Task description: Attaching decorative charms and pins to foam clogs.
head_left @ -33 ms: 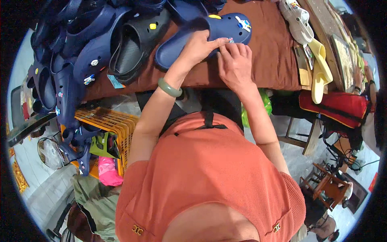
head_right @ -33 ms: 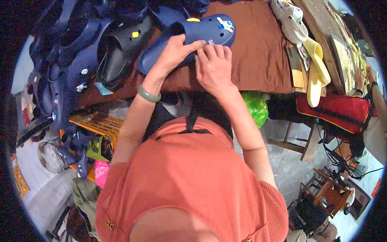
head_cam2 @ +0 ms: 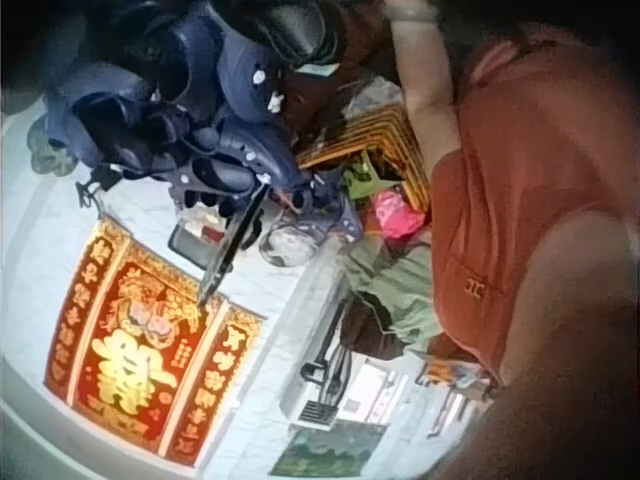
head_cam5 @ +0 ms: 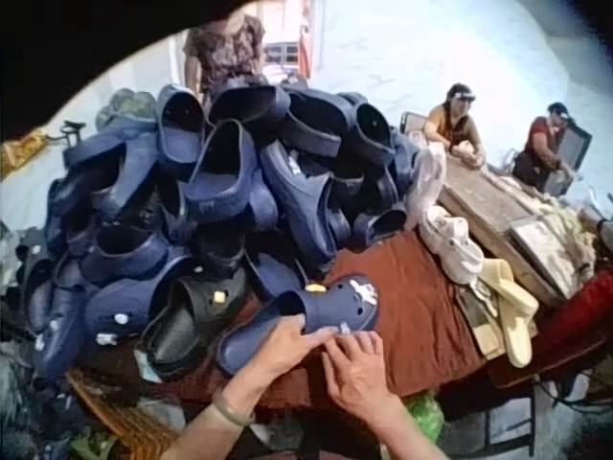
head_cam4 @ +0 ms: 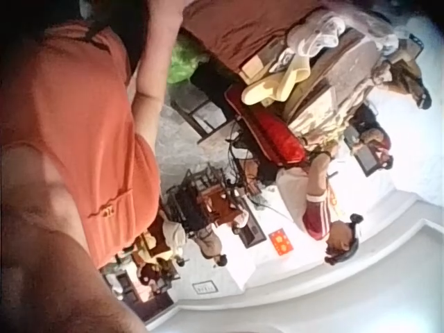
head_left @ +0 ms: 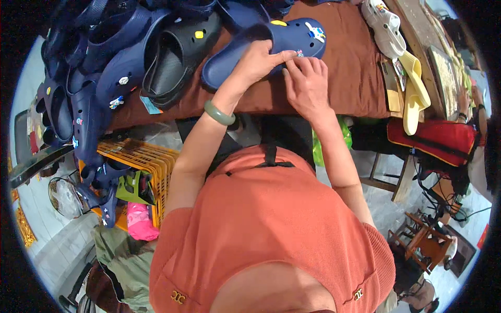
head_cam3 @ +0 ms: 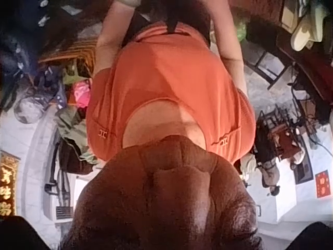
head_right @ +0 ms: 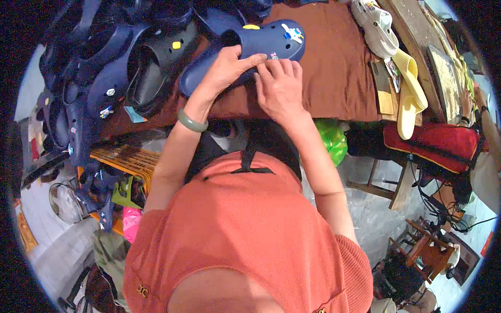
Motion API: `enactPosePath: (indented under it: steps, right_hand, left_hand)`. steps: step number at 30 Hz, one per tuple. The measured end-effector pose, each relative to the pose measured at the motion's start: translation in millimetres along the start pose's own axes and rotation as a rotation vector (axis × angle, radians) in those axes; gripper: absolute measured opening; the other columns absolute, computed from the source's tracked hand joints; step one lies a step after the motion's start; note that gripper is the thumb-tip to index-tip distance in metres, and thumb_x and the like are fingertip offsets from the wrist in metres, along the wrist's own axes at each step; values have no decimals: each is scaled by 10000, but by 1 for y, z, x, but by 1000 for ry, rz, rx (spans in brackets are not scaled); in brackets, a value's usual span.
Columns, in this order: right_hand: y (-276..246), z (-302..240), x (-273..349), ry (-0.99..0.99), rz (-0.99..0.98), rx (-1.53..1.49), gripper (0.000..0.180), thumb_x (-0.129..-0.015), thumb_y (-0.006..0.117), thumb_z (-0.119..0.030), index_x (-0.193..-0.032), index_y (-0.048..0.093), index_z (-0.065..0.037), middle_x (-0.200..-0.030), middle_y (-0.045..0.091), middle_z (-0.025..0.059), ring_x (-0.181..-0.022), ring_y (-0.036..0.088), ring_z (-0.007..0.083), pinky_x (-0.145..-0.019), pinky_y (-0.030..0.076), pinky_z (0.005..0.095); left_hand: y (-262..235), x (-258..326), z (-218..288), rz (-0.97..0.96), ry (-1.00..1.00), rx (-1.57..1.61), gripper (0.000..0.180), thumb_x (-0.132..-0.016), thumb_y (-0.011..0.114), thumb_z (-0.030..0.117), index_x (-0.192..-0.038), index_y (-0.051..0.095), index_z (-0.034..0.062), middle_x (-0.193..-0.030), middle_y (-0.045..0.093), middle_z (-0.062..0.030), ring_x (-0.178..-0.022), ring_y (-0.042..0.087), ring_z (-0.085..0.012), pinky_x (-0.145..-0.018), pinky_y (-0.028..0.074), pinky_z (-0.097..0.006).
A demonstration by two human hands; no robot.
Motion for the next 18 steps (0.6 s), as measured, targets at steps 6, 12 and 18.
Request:
enactPosePath:
  steps: [6, 12, 18]
  right_hand:
    - [-14, 99, 39, 503, 259, -618, 132, -878, 613, -100, -924, 686, 0, -897, 667, 97, -820, 618, 149, -745, 482, 264]
    - [33, 182, 27, 644, 29, -390, 257, -875, 618, -234, -1018, 671, -27, -955, 668, 124, -868, 635, 205, -782, 485, 303]
    - [84, 187, -33, 333, -48, 39, 290, -818, 643, -359, -1007, 695, -144, -989, 636, 120, -937, 600, 275, -814, 466, 393]
  left_hand:
    - [8, 24, 3, -219, 36, 49, 328, -786, 693, 258, -1000, 667, 11, -833, 679, -77, -772, 609, -134, -719, 480, -319]
    - [-3, 52, 13, -138, -58, 1, 317, -794, 681, 182, -1035, 649, -22, -892, 678, -72, -821, 618, -135, -765, 483, -295]
    - [-3, 53, 2, -142, -161, 39, 294, -802, 701, 140, -1037, 658, -32, -938, 670, -30, -851, 596, -91, -789, 486, -258]
Point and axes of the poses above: each hand's wrist, its own x-axis away from the middle knuckle, its own y-axis out of the palm, z = x × y, the point moved 9 cm from there along -x, towards the middle knuckle
